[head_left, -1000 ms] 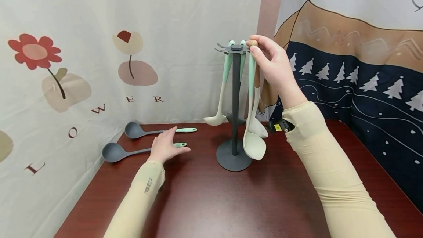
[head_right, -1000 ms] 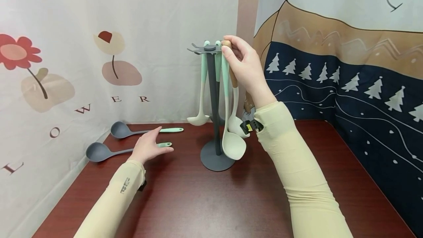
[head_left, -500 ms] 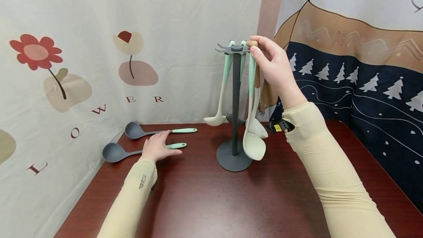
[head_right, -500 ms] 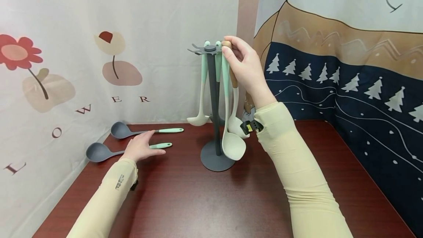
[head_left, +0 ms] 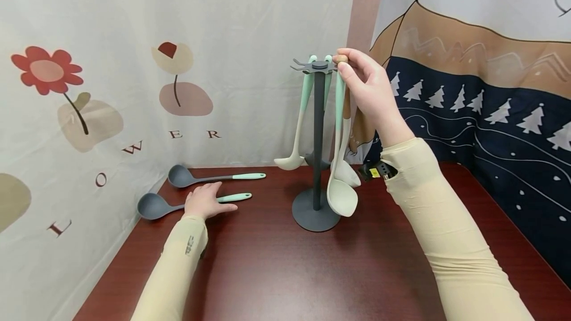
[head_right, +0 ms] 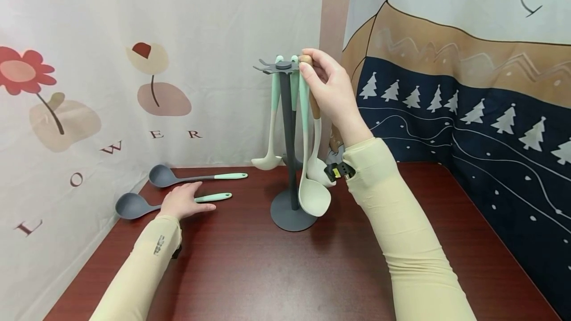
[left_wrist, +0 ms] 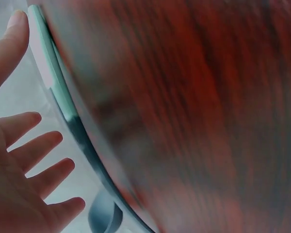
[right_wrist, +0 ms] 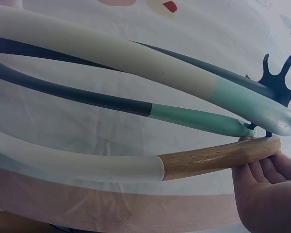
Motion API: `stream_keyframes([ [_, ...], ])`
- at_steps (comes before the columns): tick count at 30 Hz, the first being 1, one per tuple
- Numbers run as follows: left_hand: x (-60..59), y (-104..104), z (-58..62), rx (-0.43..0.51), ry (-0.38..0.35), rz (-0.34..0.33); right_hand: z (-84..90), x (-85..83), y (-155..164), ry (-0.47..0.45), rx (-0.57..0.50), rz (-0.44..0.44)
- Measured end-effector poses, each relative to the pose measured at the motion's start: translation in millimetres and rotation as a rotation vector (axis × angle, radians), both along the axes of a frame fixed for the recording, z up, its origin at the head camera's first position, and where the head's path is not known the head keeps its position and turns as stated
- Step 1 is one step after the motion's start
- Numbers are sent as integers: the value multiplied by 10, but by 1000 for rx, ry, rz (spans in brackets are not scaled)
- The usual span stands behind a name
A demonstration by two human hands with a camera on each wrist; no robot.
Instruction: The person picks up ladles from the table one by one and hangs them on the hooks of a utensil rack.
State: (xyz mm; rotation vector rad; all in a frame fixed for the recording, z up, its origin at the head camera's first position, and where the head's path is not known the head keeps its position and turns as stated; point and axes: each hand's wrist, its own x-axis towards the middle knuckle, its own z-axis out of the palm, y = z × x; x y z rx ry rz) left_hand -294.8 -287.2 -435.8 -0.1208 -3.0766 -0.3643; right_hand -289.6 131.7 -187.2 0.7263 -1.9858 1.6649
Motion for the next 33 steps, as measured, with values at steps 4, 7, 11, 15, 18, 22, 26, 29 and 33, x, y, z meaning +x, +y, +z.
stream_keyframes([
  [4, 16, -40, -13, 1, -15, 4, -1, -4, -1, -4, -2, -2],
  [7, 32, -66, -21, 10, -35, 1, -4, -2, -1, -7, 3, -8],
  [11, 52, -86, -23, 12, -52, 8, -6, -4, -4, -6, 11, -16],
  [15, 54, -98, -41, 2, -44, 16, -9, -5, -8, -9, 16, -21],
  [18, 50, -103, -53, 0, -24, 20, -7, -3, -9, -9, 17, -24],
  [22, 45, -103, -52, 5, -9, 46, -5, 1, -8, -6, 20, -27],
  [26, 28, -105, -45, 14, -16, 75, -6, 3, -3, -7, 19, -28],
  [29, 15, -107, -47, 17, -26, 85, -7, 4, -1, -7, 17, -29],
  [33, 15, -98, -53, 19, -33, 90, -7, 4, -4, -10, 15, -31],
])
